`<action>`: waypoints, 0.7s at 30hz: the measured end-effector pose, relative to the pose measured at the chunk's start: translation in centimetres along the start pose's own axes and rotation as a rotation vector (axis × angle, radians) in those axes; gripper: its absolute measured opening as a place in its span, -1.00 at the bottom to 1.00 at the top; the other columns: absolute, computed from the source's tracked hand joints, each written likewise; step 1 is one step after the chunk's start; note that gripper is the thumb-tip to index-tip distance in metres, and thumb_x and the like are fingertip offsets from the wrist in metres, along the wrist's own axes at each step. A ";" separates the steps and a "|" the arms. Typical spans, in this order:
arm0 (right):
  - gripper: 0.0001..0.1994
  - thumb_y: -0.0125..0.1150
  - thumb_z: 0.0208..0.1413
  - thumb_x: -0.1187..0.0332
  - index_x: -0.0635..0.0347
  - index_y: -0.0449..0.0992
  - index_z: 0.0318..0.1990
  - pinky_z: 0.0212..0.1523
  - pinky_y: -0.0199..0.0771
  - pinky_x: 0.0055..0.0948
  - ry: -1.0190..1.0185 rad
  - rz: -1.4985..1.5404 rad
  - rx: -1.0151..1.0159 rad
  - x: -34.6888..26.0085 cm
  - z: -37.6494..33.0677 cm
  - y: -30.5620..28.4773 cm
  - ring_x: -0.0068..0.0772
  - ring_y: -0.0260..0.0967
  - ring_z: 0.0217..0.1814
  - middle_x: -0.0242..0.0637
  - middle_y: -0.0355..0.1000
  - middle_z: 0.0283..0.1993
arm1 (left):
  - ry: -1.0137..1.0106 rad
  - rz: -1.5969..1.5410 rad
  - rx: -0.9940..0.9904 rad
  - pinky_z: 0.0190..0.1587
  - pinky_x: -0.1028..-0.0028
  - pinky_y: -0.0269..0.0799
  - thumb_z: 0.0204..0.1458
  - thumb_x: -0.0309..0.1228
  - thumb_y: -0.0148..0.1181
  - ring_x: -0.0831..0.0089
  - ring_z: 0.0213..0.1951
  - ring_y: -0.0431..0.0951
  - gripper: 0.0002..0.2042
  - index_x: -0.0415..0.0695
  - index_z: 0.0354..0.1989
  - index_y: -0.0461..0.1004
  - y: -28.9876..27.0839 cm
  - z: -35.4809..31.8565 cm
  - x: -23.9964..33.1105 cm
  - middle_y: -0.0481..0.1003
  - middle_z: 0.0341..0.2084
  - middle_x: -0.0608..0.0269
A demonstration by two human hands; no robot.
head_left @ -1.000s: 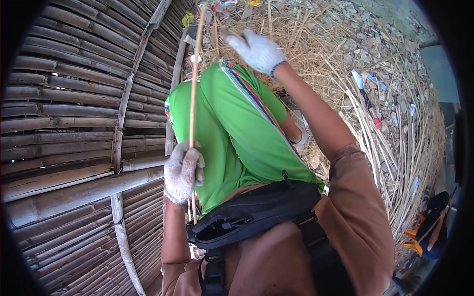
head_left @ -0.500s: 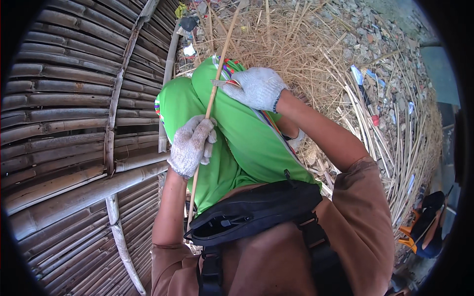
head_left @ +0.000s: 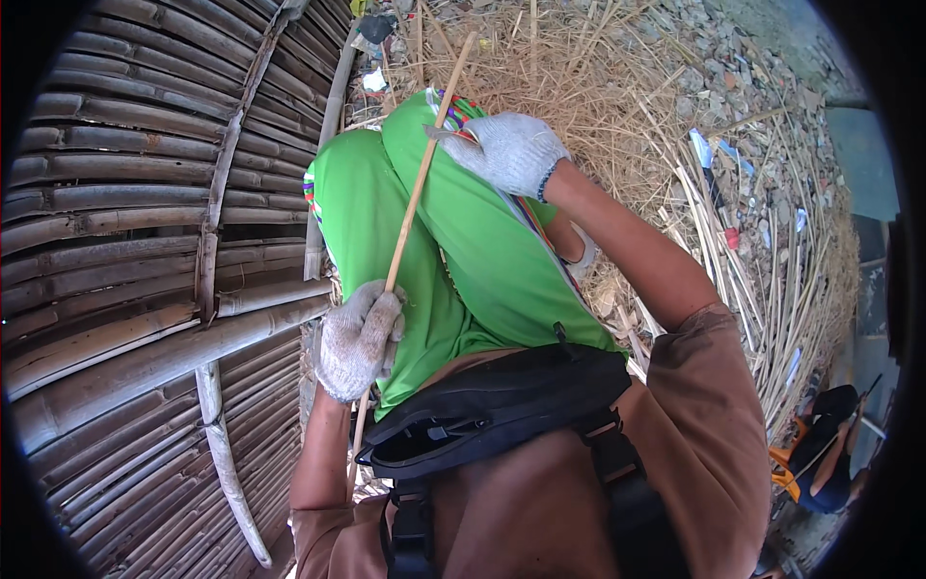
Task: The person strips layers from a bamboo stick using a small blade held in one gloved hand while the other hand holds the stick steady against their lap.
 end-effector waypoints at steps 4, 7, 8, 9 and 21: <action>-0.14 -0.23 0.40 -0.48 0.15 0.75 -0.27 -0.03 0.66 0.18 0.014 -0.009 -0.016 -0.3 -0.1 -0.1 0.28 0.67 -0.13 0.20 0.66 -0.23 | -0.006 -0.078 -0.013 -0.72 0.58 0.24 0.53 -0.27 0.04 0.69 -0.73 0.35 -0.70 -0.29 0.07 0.53 -0.4 -2.6 -2.3 0.46 -0.54 0.37; -0.14 -0.24 0.40 -0.49 0.13 0.75 -0.27 -0.03 0.66 0.18 -0.031 -0.001 -0.007 -0.5 0.0 -0.1 0.29 0.67 -0.13 0.20 0.66 -0.23 | 0.006 -0.149 -0.028 -0.73 0.58 0.23 0.53 -0.28 0.03 0.68 -0.76 0.33 -0.71 -0.30 0.06 0.52 -1.1 -3.7 -4.3 0.46 -0.55 0.37; -0.13 -0.25 0.40 -0.49 0.13 0.75 -0.27 -0.03 0.66 0.18 -0.058 0.002 0.003 -0.8 -0.1 -0.2 0.29 0.67 -0.14 0.21 0.66 -0.23 | -0.003 -0.125 -0.027 -0.73 0.58 0.23 0.53 -0.28 0.03 0.68 -0.76 0.33 -0.71 -0.30 0.06 0.52 -1.0 -3.7 -4.0 0.46 -0.55 0.37; -0.13 -0.25 0.40 -0.49 0.13 0.75 -0.27 -0.03 0.66 0.18 -0.042 -0.002 -0.011 -0.5 -0.1 0.0 0.29 0.67 -0.14 0.21 0.66 -0.23 | -0.013 -0.101 -0.027 -0.74 0.58 0.23 0.53 -0.28 0.03 0.68 -0.76 0.33 -0.71 -0.30 0.06 0.52 -0.8 -3.3 -3.4 0.46 -0.55 0.37; -0.17 -0.22 0.42 -0.44 0.14 0.76 -0.24 -0.02 0.66 0.18 -0.039 -0.004 -0.018 -1.0 0.3 -0.1 0.29 0.67 -0.12 0.21 0.66 -0.20 | 0.051 -0.284 -0.140 -0.75 0.55 0.18 0.49 -0.28 0.08 0.66 -0.72 0.31 -0.75 -0.24 -0.01 0.54 1.7 7.1 3.6 0.46 -0.53 0.40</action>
Point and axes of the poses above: each hand's wrist, its own z-axis towards the middle knuckle, its own y-axis out of the palm, x = y × z, the point moved 10 cm from there along z, towards the middle knuckle
